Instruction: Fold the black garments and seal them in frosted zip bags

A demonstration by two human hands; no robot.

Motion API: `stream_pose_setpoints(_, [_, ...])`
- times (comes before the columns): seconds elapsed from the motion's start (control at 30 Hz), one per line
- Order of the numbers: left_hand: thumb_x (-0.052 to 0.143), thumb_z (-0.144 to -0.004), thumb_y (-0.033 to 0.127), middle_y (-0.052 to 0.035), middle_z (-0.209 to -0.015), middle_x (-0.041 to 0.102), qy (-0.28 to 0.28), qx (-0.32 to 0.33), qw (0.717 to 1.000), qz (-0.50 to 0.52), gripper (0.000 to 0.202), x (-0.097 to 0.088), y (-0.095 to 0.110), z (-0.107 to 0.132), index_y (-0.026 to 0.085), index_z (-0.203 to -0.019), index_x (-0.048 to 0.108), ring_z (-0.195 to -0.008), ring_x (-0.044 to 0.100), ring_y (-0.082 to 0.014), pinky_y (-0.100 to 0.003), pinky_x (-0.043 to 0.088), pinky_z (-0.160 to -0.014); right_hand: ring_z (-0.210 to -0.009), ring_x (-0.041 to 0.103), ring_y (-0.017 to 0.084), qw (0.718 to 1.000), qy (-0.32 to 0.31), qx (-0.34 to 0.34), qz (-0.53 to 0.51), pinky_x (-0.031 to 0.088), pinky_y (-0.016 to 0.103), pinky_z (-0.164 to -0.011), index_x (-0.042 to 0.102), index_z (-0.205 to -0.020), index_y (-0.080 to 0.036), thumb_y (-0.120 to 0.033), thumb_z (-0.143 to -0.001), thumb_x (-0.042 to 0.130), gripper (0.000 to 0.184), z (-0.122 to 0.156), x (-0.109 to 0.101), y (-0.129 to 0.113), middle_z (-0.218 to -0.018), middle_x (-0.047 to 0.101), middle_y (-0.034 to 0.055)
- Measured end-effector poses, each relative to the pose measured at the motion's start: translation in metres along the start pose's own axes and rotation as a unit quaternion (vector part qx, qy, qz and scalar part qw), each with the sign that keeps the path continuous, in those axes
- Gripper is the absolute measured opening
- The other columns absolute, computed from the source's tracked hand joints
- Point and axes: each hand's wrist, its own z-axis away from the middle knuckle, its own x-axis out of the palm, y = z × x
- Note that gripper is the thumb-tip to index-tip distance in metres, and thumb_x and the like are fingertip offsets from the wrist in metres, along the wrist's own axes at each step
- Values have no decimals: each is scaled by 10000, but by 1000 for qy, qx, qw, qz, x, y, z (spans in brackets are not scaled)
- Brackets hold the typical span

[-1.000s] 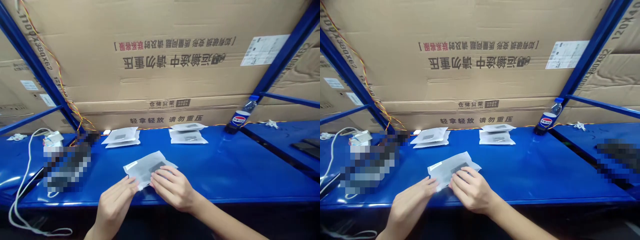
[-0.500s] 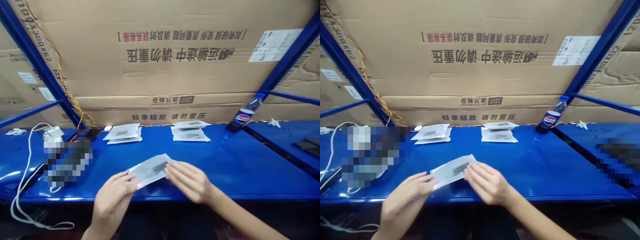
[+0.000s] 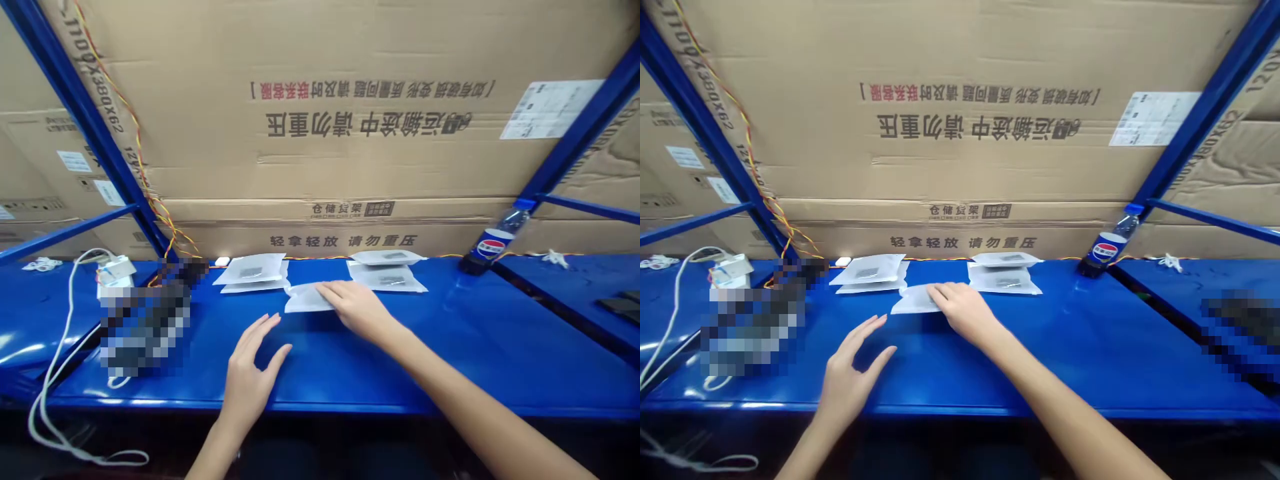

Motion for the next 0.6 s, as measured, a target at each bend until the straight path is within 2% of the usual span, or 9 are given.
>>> stream_pose_setpoints(0.07, [730, -962, 350, -63, -1217, 805, -29, -37, 999, -9, 258, 1, -4, 1, 276, -1208, 758, -1180, 755, -297, -479, 641, -999, -1306, 643, 331, 999, 20, 44, 0, 536, 553, -1100, 609, -1479, -151, -23, -977, 428, 549, -18, 14, 28, -1446, 668, 199])
stream_pose_setpoints(0.17, [692, -980, 324, -54, -1127, 824, -64, -38, 997, -7, 157, 5, -3, 6, 277, -1095, 788, -1163, 756, -291, -486, 642, -997, -1360, 602, 372, 998, 18, 65, -17, 457, 626, -1164, 590, -1502, -137, -49, -978, 456, 548, -33, 39, 52, -1449, 653, 233])
stream_pose_setpoints(0.27, [669, -997, 309, -61, -1126, 821, -67, -21, 998, -11, 152, 6, 3, 9, 273, -1088, 785, -1182, 743, -291, -483, 646, -985, -1356, 619, 350, 997, 1, 54, -53, 454, 612, -1181, 647, -1449, -202, -129, -984, 520, 488, -32, 58, 54, -1407, 697, 178])
stream_pose_setpoints(0.33, [652, -1011, 305, -62, -1113, 821, -74, 4, 997, -18, 146, 3, 2, 1, 268, -1073, 779, -1171, 744, -281, -457, 648, -971, -1406, 583, 334, 996, 8, 50, -78, 435, 605, -1204, 651, -1444, -225, -181, -997, 515, 469, -27, 60, 51, -1443, 682, 148])
stream_pose_setpoints(0.4, [623, -1031, 300, -67, -1123, 816, -86, 53, 993, -52, 163, -1, -6, -21, 257, -1094, 768, -1155, 743, -267, -439, 637, -982, -1423, 565, 322, 992, 33, 59, -105, 430, 578, -1217, 665, -1416, -209, -227, -1013, 517, 430, -22, 54, 49, -1441, 683, 140])
stream_pose_setpoints(0.5, [588, -1047, 320, -103, -1211, 784, -109, 153, 968, -166, 224, -4, -36, -75, 224, -1182, 739, -1152, 725, -278, -459, 608, -1003, -1249, 669, 301, 985, 64, 82, -140, 529, 512, -1113, 741, -1243, -182, -252, -1034, 523, 310, -19, 43, 47, -1258, 762, 141])
stream_pose_setpoints(0.57, [620, -1016, 323, -142, -1219, 769, -115, 169, 960, -190, 208, -1, -59, -114, 198, -1114, 754, -1147, 711, -316, -496, 587, -999, -1102, 712, 283, 982, 67, 89, -153, 580, 477, -1008, 768, -1120, -181, -207, -1033, 510, 273, -21, 39, 47, -1120, 791, 131])
stream_pose_setpoints(0.6, [618, -1009, 308, -144, -1149, 780, -121, 177, 957, -195, 185, 2, -69, -129, 193, -1004, 762, -1080, 723, -307, -474, 595, -959, -1057, 717, 278, 981, 65, 90, -156, 589, 467, -975, 773, -1081, -178, -179, -1026, 508, 271, -23, 38, 46, -1075, 795, 128])
